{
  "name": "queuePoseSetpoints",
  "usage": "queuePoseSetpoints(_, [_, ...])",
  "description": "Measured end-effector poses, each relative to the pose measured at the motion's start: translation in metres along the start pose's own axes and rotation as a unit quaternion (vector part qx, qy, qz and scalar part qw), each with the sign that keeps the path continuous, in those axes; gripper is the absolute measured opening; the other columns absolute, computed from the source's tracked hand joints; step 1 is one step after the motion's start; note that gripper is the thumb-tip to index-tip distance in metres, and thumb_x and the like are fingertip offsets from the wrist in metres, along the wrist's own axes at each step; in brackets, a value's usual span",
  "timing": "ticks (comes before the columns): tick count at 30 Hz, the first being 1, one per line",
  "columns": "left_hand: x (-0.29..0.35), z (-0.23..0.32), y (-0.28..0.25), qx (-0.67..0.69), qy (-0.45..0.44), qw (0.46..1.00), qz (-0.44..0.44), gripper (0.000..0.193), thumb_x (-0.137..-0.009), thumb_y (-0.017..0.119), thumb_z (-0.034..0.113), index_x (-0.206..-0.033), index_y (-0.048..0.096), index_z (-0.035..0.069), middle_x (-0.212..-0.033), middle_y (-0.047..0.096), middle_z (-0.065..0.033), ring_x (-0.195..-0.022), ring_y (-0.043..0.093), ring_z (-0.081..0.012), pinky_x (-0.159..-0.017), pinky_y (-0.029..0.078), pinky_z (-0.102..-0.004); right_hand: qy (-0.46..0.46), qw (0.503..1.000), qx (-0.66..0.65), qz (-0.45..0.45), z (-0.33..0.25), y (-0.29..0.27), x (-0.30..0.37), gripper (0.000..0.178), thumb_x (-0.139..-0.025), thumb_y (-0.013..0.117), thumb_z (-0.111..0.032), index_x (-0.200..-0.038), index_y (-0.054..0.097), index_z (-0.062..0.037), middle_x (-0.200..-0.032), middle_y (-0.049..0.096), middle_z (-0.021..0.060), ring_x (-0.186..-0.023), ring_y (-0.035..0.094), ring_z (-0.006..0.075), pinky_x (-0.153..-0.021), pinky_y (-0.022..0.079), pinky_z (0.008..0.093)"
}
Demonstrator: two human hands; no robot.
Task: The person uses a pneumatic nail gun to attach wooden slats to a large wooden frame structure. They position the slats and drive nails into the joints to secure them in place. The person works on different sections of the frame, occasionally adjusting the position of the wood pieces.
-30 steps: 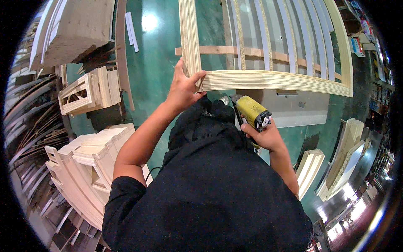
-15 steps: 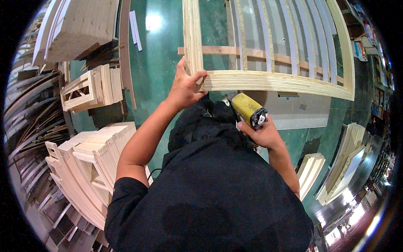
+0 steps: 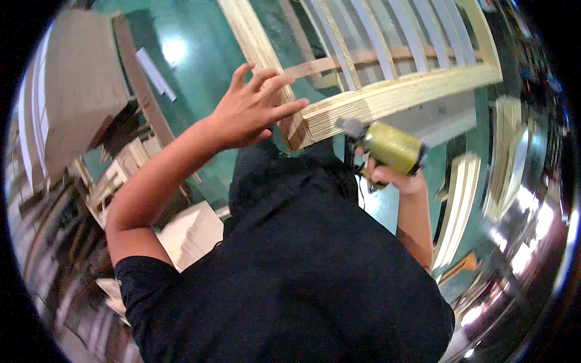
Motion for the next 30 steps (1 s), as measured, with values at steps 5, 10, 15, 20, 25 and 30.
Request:
queuePoseSetpoints(5, [-0.071,0.007,-0.002,-0.029,0.259,0.96,-0.1,0.118,-0.056,0.095,0.033,-0.158,0.036,0.029,-0.166,0.029,-0.0095,-0.151,0.03,-0.0342,-0.121,0.027,-0.064,-0.114,0.959,-0.261,0.0,0.017,-0.028,-0.032,0.075,-0.081,0.077,-0.035,-0.138,0.05,0.0054,-0.121,0.066,0.02,-0.061,0.061,0.017,-0.059,0.054,0.0344])
queuePoseSetpoints(10, [-0.096,0.028,0.02,-0.002,0.37,0.907,-0.201,0.128,-0.054,0.093,0.03,-0.163,0.026,0.025,-0.166,0.025,-0.0194,-0.15,0.034,-0.0374,-0.118,0.035,-0.0578,-0.19,0.909,-0.37,0.038,0.017,-0.053,-0.054,0.072,-0.081,0.07,-0.033,-0.137,0.049,0.006,-0.114,0.066,0.0206,-0.055,0.058,0.0175,-0.059,0.052,0.0369])
queuePoseSetpoints(15, [-0.092,0.024,0.034,0.057,0.389,0.881,-0.264,0.13,-0.054,0.092,0.028,-0.164,0.023,0.026,-0.165,0.027,-0.0205,-0.148,0.038,-0.0387,-0.117,0.036,-0.056,-0.212,0.914,-0.337,0.076,0.003,-0.048,-0.053,0.068,-0.086,0.067,-0.031,-0.139,0.049,0.0065,-0.116,0.066,0.0235,-0.056,0.057,0.0172,-0.062,0.055,0.0387])
queuePoseSetpoints(20, [-0.097,0.027,0.032,0.061,0.403,0.873,-0.267,0.129,-0.054,0.091,0.027,-0.164,0.024,0.029,-0.166,0.028,-0.0168,-0.149,0.036,-0.037,-0.118,0.036,-0.0566,-0.188,0.916,-0.344,0.084,-0.003,-0.049,-0.06,0.063,-0.089,0.064,-0.03,-0.138,0.051,0.0069,-0.115,0.066,0.0237,-0.057,0.057,0.0186,-0.064,0.056,0.0403])
queuePoseSetpoints(25, [-0.1,0.026,0.034,0.065,0.404,0.873,-0.265,0.13,-0.055,0.091,0.027,-0.165,0.023,0.03,-0.169,0.026,-0.0127,-0.152,0.034,-0.035,-0.117,0.037,-0.0568,-0.171,0.92,-0.341,0.096,0.01,-0.057,-0.058,0.066,-0.088,0.065,-0.035,-0.137,0.052,0.0066,-0.112,0.068,0.0239,-0.057,0.058,0.0194,-0.068,0.058,0.0414])
queuePoseSetpoints(30, [-0.098,0.026,0.034,0.075,0.404,0.876,-0.251,0.12,-0.058,0.086,0.02,-0.163,0.029,0.027,-0.165,0.035,-0.0155,-0.149,0.041,-0.0308,-0.111,0.042,-0.0532,-0.161,0.92,-0.338,0.119,0.024,-0.065,-0.054,0.069,-0.085,0.066,-0.037,-0.137,0.053,0.0068,-0.109,0.07,0.025,-0.055,0.056,0.0193,-0.068,0.057,0.0416])
Point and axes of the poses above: each hand's wrist, its own x-axis away from the middle knuckle, its own y-axis out of the palm, z = x × y, the point moved 9 cm from there along -x, towards the middle knuckle
